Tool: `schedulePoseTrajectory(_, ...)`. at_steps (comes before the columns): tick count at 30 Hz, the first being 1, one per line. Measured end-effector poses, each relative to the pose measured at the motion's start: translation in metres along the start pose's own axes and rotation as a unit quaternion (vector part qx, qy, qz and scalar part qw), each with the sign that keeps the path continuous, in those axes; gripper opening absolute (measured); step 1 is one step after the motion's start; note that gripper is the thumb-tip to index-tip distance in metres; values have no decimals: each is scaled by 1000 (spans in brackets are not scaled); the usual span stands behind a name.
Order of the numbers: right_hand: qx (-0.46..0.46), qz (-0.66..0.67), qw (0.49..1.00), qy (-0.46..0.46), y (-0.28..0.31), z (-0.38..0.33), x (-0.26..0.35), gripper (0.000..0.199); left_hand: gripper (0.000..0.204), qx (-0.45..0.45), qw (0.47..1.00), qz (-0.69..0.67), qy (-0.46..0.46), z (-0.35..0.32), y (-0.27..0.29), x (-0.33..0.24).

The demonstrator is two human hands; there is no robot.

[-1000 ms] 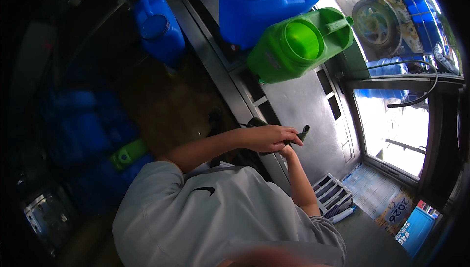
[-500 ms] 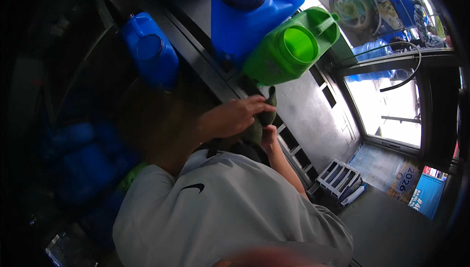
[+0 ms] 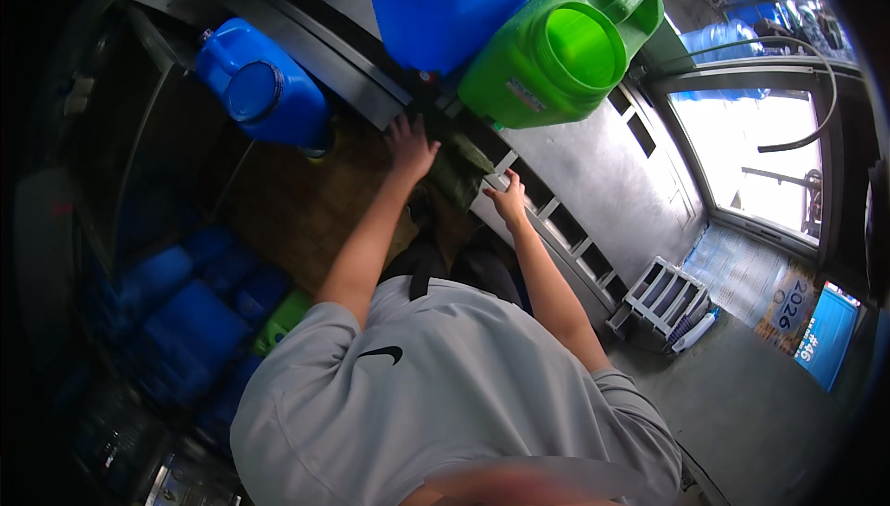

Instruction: The person wipes a stainless steel counter with a green cloth, then rinses the cloth under running water at a sink. They return to the counter, wipe it again, and apply a cleaning agent from a white bottle to the counter edge.

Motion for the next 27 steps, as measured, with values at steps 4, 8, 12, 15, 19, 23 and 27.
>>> schedulePoseTrajectory(4,-109,155,982,2,38,-1,14,67,122,90,996,27,-3,-12,-56,-37)
schedulePoseTrajectory(8,-219,366,889,165,155,-7,103,39,138,157,984,81,14,-9,-71,-41)
schedulePoseTrajectory(12,-195,317,841,392,261,-5,262,28,131,229,972,-7,58,4,-39,-46)
schedulePoseTrajectory(15,-113,185,950,226,275,39,342,45,90,-24,974,-212,73,25,75,-40)
schedulePoseTrajectory(19,40,172,978,109,240,69,367,69,33,-506,839,-185,-76,29,302,-46)
schedulePoseTrajectory(23,25,264,943,202,241,58,346,38,34,-457,863,-2,-217,115,433,-110)
schedulePoseTrajectory(27,-12,366,912,185,278,20,262,30,48,-206,946,205,-144,198,427,-147)
Point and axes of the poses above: each hand's wrist, its own z-axis towards the middle knuckle, its own y-axis out of the back of the hand, x = y × z, the point moved 6 cm from there along z, towards the middle knuckle, and after that the axes turned 12 degrees about z, right-handed, at the moved point
